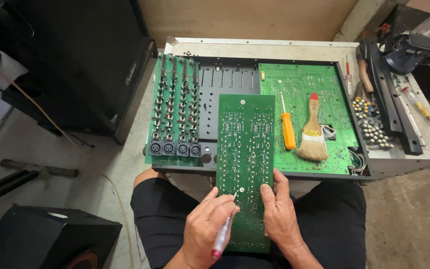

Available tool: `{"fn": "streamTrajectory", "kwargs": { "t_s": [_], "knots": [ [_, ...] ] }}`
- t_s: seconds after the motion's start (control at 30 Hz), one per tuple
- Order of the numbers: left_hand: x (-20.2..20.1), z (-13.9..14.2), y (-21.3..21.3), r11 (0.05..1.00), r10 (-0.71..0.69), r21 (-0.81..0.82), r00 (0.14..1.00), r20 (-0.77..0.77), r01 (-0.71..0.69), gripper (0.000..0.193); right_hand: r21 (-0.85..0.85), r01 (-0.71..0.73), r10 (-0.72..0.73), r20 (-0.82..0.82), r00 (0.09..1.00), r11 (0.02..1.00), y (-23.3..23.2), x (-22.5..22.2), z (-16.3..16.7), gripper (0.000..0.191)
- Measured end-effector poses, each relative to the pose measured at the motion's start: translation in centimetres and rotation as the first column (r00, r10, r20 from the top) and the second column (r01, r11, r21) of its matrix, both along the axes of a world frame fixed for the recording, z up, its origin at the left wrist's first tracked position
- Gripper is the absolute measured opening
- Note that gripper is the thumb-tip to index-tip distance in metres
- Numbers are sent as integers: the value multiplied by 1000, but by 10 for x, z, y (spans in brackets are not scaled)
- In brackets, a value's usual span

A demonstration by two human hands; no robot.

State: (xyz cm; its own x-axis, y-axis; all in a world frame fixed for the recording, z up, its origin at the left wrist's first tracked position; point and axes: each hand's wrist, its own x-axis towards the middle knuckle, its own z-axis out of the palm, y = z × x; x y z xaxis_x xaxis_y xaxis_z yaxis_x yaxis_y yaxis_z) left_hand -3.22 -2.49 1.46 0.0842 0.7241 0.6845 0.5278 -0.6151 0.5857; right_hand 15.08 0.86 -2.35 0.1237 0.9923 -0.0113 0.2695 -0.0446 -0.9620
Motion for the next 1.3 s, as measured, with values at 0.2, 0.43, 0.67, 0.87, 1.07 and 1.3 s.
{"fn": "streamTrajectory", "kwargs": {
  "t_s": [0.2, 0.43, 0.67, 0.87, 1.07, 1.3],
  "knots": [
    [4, 7, 4, 996, 90, -20, 985, 148, -88, 25, -19, -3, 3, -16, 1000, 1000, 1, -1, 2, 49],
    [0, 6, 3, 981, 128, -177, 950, 284, -79, 20, -34, -1, 1, 16, 1000, 999, 0, 0, 2, 49],
    [-1, 4, 0, 990, 42, -140, 963, 267, -5, 20, 23, -18, 18, 18, 1000, 1000, 0, 0, 1, 49],
    [-4, 8, -2, 993, -7, -116, 966, 258, 38, 21, 3, -12, 12, 47, 999, 1000, -1, 1, 3, 49],
    [-8, 6, -1, 996, -49, -67, 981, 190, 63, 21, 8, -11, 11, 24, 1000, 1000, -1, 0, 3, 49],
    [-6, 2, -4, 996, -41, -75, 989, 143, 52, 22, -7, -14, 14, -8, 1000, 1000, 0, 0, 2, 49]
  ]
}}
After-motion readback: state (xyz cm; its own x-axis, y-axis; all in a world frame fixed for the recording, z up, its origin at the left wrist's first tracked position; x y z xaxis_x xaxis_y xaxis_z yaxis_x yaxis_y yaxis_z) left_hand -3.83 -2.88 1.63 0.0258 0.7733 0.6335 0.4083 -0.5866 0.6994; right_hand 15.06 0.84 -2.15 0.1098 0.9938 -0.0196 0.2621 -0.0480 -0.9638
